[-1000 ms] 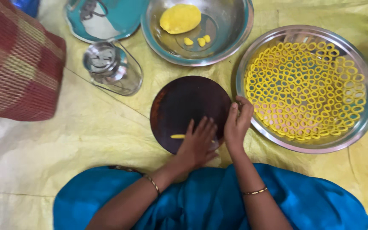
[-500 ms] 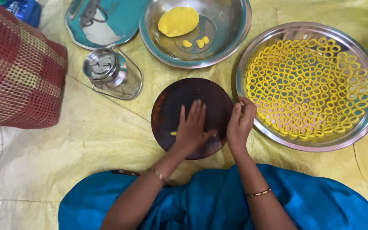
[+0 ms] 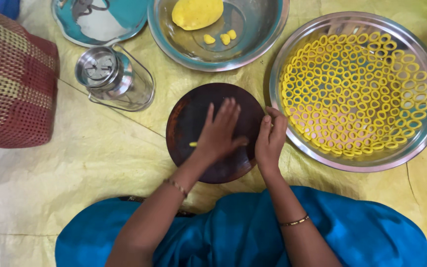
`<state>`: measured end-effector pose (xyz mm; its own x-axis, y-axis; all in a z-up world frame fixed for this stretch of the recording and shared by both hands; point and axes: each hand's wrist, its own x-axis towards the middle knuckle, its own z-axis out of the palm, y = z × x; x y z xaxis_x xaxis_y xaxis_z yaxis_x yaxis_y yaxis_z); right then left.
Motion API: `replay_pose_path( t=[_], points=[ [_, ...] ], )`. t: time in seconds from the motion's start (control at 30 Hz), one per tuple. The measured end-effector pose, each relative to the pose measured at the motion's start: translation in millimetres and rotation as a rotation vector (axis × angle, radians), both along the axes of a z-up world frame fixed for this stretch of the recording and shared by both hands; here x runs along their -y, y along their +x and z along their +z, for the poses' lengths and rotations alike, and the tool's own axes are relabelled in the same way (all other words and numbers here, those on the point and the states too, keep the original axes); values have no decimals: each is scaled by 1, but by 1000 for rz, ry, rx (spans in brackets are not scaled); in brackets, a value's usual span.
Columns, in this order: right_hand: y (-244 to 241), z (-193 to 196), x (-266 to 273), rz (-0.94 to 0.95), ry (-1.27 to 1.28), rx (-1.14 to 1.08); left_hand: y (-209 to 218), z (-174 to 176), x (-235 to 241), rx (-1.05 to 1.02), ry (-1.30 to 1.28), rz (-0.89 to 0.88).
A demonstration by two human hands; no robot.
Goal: The person rolls small pieces of yellow dough into thin ropes on a wooden board, then joins the ends to form rings and places them on a large metal tray. The process is repeated continuously with multiple dough pieces.
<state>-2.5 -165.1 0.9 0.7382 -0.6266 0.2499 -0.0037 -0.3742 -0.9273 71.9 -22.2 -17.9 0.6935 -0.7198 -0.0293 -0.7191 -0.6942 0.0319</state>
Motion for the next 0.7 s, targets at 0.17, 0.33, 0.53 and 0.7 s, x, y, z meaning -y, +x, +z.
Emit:
replay_pose_path(
  t=[0.17,0.33,0.53,0.7],
  points=[
    [-2,3,-3,-4,-51,56,-72,24,-32,-60,-50,-97],
    [-3,7,-1,-15,-64,82,-114,34,-51,-95,-96,-120],
    [0,-2,-3,-19,-4,86,-70,16,-24,-7,0,-5],
    [-1,-8,-4,-4,113,87,23,-1,12,81,-110,154]
  ],
)
